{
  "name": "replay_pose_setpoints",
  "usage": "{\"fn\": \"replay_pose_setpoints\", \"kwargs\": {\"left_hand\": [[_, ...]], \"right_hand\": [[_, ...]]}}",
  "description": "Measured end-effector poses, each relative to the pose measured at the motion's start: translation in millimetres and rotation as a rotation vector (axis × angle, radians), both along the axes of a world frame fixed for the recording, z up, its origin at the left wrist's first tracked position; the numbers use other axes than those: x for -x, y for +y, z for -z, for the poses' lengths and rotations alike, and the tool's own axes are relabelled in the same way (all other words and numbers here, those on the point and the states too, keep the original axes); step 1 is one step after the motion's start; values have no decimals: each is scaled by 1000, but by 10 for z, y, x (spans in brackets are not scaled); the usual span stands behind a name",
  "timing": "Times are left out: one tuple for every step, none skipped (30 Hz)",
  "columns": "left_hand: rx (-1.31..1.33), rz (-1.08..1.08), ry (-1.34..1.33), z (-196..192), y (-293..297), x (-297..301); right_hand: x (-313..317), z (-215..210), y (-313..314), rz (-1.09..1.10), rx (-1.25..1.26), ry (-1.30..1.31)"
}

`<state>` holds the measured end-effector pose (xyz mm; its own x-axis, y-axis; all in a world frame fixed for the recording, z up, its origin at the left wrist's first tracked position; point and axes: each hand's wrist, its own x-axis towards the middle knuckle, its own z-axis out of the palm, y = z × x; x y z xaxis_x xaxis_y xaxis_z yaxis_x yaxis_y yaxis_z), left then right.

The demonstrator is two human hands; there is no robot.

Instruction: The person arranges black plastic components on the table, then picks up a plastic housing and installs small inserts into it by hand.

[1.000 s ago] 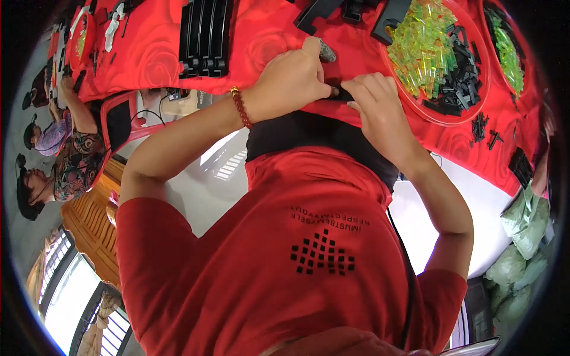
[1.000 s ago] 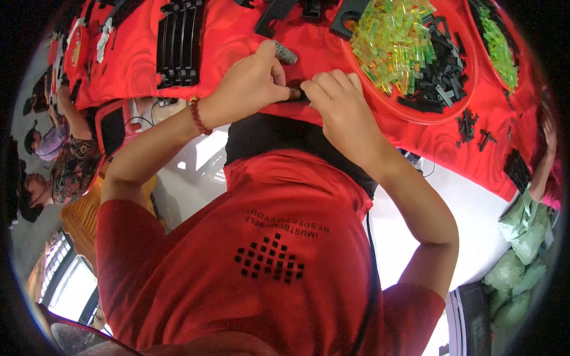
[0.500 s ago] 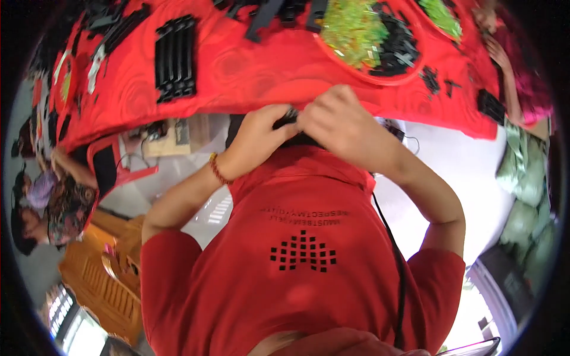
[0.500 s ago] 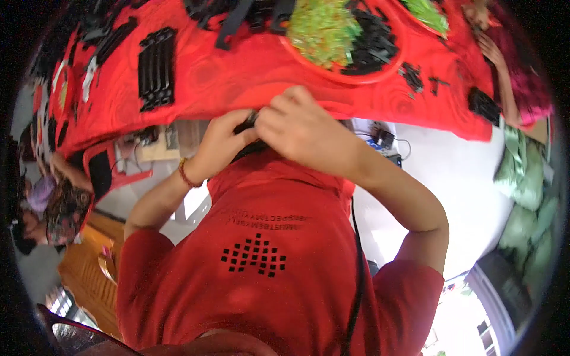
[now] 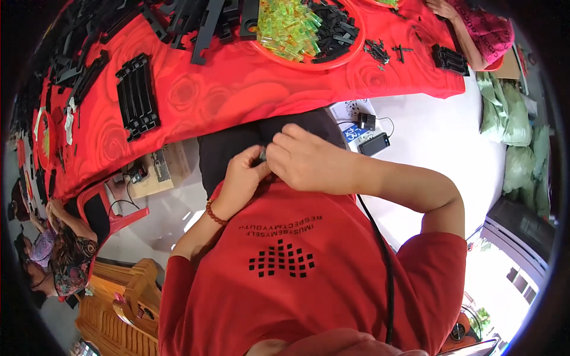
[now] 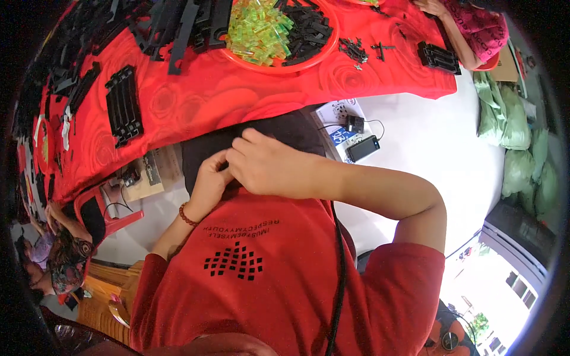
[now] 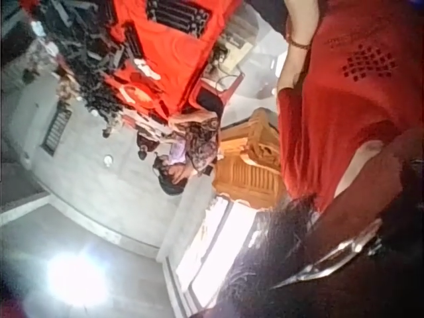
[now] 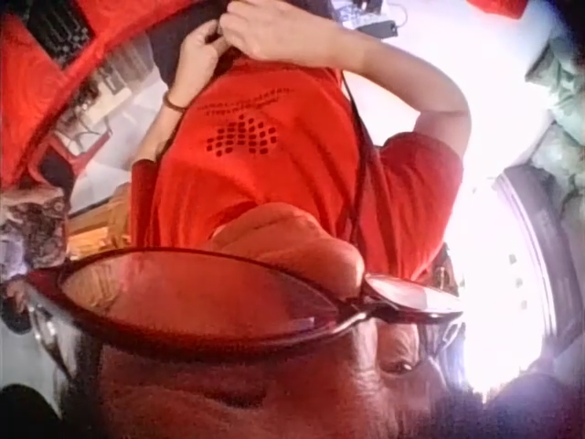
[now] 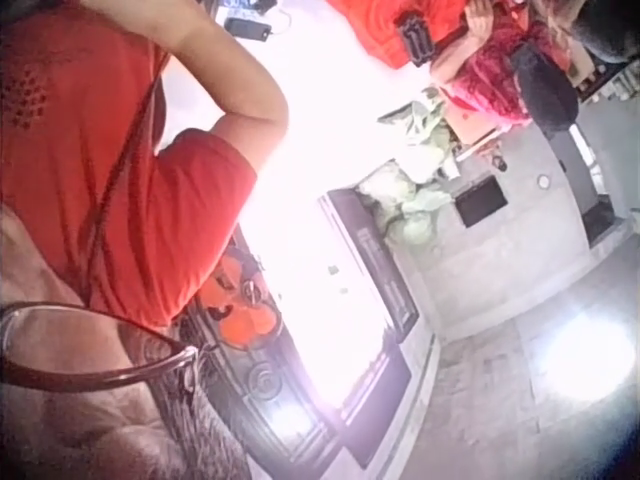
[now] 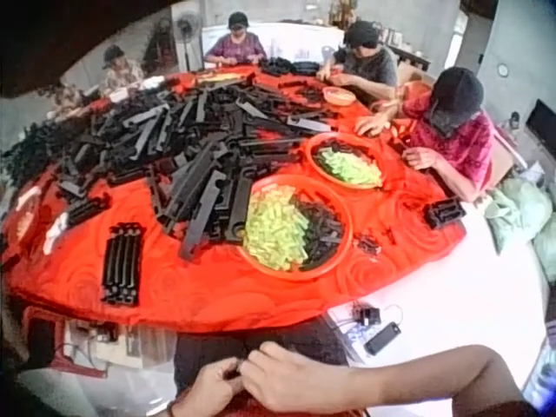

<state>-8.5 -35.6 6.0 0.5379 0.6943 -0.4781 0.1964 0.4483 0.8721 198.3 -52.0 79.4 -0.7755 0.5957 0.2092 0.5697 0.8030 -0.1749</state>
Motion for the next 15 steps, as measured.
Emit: {"fn": "replay_pose_setpoints", "kwargs": {"left_hand": [[-76,-19,-2,-21,39,-11],[-151,-43,0,-58,93,-23],[-172,-6,1,-164,191,-61],[-161,-10,-84,-215,238,-76],[-69,18,-142,-242,290,-60],[23,44,-204,-252,328,-36],[20,1,-191,-290,363,-32],[165,24,-327,-333,398,-33],[305,52,-471,-349,420,-39],[301,19,-462,-354,426,-41],[392,34,-512,-354,426,-43],[480,57,-573,-346,433,-36],[503,44,-601,-309,426,-19],[499,26,-602,-277,400,-14],[513,-27,-620,-248,375,-38]], "right_hand": [[-5,-12,59,36,31,23],[-20,-21,151,67,64,48],[-66,-38,214,105,46,77],[-91,-112,270,129,53,68],[-132,-203,288,178,51,46],[-163,-250,282,227,50,23],[-164,-260,275,183,54,35],[-155,-265,270,224,26,88],[-155,-257,274,272,0,138],[-170,-229,291,241,7,151],[-182,-194,308,275,13,168],[-158,-183,325,314,14,176],[-102,-200,322,360,61,265],[-52,-185,300,343,66,268],[-24,-157,257,447,93,406]]}}
